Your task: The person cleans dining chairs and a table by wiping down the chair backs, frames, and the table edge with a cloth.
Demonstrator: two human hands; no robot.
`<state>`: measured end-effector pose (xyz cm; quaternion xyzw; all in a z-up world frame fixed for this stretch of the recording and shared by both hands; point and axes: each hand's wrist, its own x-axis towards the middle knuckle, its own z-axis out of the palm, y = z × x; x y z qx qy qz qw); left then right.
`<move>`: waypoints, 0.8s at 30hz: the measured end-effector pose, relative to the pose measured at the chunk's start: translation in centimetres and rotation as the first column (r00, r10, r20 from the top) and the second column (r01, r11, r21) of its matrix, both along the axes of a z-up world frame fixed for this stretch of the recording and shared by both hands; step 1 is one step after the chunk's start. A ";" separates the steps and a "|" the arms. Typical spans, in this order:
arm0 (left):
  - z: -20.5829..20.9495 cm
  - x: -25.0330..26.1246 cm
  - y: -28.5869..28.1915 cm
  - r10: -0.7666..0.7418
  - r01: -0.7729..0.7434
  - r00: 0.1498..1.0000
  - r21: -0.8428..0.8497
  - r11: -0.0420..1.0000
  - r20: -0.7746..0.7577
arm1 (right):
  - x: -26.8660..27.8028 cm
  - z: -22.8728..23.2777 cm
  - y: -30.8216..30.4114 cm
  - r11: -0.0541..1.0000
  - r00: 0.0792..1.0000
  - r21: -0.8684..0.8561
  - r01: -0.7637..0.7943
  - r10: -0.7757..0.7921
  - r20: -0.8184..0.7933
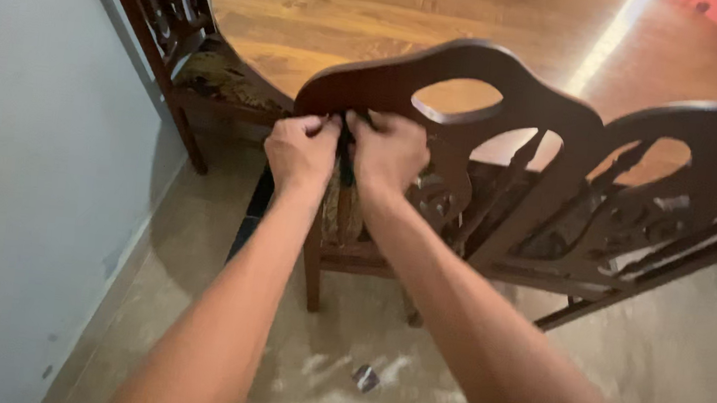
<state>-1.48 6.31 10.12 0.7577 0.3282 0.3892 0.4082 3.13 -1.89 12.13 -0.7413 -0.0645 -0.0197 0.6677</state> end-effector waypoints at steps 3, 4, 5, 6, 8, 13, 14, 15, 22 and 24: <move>1.3 -0.8 -0.4 0.008 -0.005 0.999 0.067 0.998 -0.037 | 0.0 0.3 -0.2 0.994 0.985 -0.097 0.052 -0.035 0.167; 1.9 -0.8 -0.5 0.004 -0.002 1.000 0.072 0.997 -0.028 | 0.1 0.6 -0.1 0.989 0.969 -0.120 0.087 -0.056 0.242; 2.3 -1.1 -0.8 -0.008 0.009 0.999 0.015 1.000 -0.039 | 0.2 1.0 -0.2 0.989 0.966 -0.115 0.092 -0.061 0.251; 2.6 -1.4 -1.0 -0.022 0.020 0.998 -0.042 0.999 -0.057 | 0.0 1.2 -0.3 0.987 0.982 -0.139 0.078 -0.053 0.180; 3.1 -1.6 -0.9 -0.019 0.018 0.999 -0.015 1.000 -0.028 | -0.4 1.8 -0.7 0.984 0.993 -0.163 0.067 -0.050 0.111; 3.9 -1.7 0.1 -0.023 -0.007 0.986 0.181 0.983 0.166 | -1.3 3.8 -1.3 0.983 0.988 -0.183 0.022 0.007 0.152; 4.2 -1.6 0.4 -0.023 -0.010 0.986 0.196 0.981 0.165 | -1.2 4.3 -1.5 0.982 0.987 -0.185 0.030 -0.001 0.158; 4.4 -1.4 0.4 -0.022 -0.013 0.986 0.210 0.978 0.165 | -1.1 4.7 -1.4 0.987 0.949 -0.160 0.023 0.029 0.313; 4.8 -0.6 0.8 -0.010 -0.027 0.986 0.220 0.975 0.165 | -1.5 5.1 -1.5 0.949 0.609 -0.316 0.013 0.243 0.755; 4.2 -0.5 1.1 -0.069 -0.003 0.943 0.214 0.977 0.326 | -1.6 4.6 -1.6 0.933 0.519 -0.354 0.064 0.271 0.811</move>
